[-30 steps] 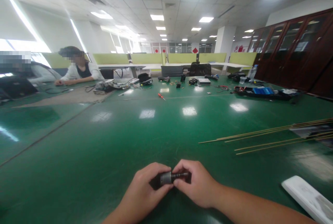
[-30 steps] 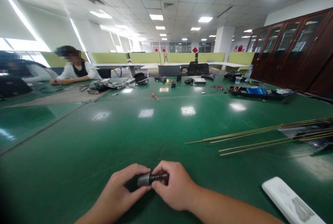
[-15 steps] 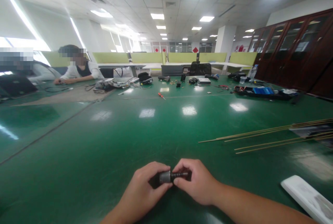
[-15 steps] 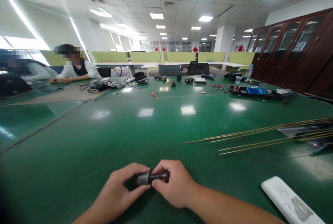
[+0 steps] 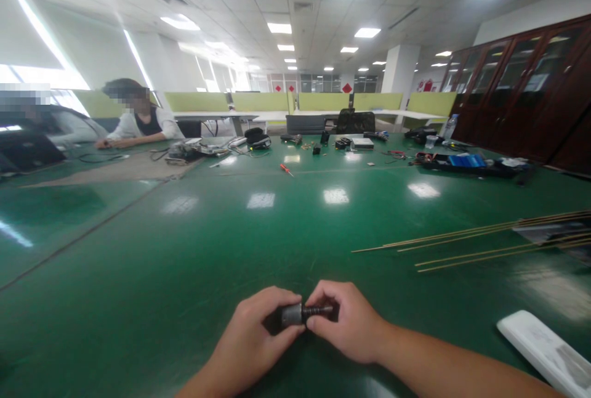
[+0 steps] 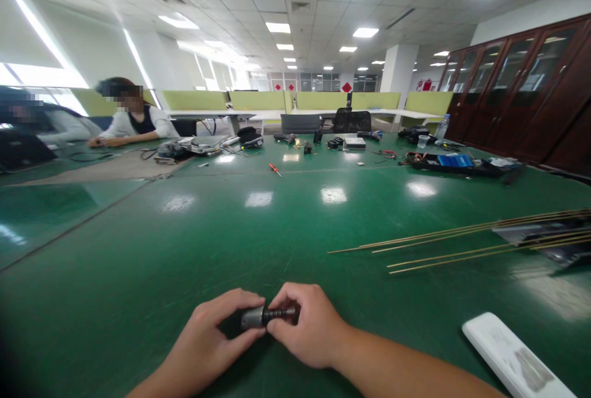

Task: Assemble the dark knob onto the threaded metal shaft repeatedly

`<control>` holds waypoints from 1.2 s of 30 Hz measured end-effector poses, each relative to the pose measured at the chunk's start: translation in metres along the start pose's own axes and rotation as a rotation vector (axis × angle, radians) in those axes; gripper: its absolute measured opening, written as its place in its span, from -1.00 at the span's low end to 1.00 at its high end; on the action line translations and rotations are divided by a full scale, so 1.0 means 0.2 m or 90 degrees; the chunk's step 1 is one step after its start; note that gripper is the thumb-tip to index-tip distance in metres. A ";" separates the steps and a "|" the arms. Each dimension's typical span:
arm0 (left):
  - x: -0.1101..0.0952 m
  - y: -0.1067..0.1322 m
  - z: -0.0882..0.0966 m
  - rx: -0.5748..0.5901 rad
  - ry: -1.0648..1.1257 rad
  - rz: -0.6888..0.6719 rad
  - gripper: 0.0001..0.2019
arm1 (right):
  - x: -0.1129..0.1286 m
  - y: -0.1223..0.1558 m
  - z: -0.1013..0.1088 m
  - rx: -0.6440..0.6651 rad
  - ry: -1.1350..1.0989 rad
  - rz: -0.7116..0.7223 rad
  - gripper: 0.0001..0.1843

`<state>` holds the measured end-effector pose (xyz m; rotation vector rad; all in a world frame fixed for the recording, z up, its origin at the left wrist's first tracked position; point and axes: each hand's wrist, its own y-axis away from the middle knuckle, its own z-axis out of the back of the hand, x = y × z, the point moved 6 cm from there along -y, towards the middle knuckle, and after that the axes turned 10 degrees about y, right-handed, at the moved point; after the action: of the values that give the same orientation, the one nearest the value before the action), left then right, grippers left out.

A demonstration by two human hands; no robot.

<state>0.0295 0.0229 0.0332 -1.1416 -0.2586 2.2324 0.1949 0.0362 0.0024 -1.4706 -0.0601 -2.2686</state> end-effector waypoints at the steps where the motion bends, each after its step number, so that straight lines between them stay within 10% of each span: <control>1: 0.00 0.00 0.00 0.001 -0.001 -0.002 -0.81 | 0.00 0.00 0.00 0.000 0.000 0.000 -0.85; 36: 0.01 0.01 0.02 -0.004 0.001 -0.005 -0.80 | -0.01 0.00 -0.01 0.001 0.009 -0.044 -0.93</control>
<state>0.0251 0.0227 0.0329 -1.1441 -0.2690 2.2242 0.1945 0.0362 0.0009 -1.4730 -0.1090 -2.3331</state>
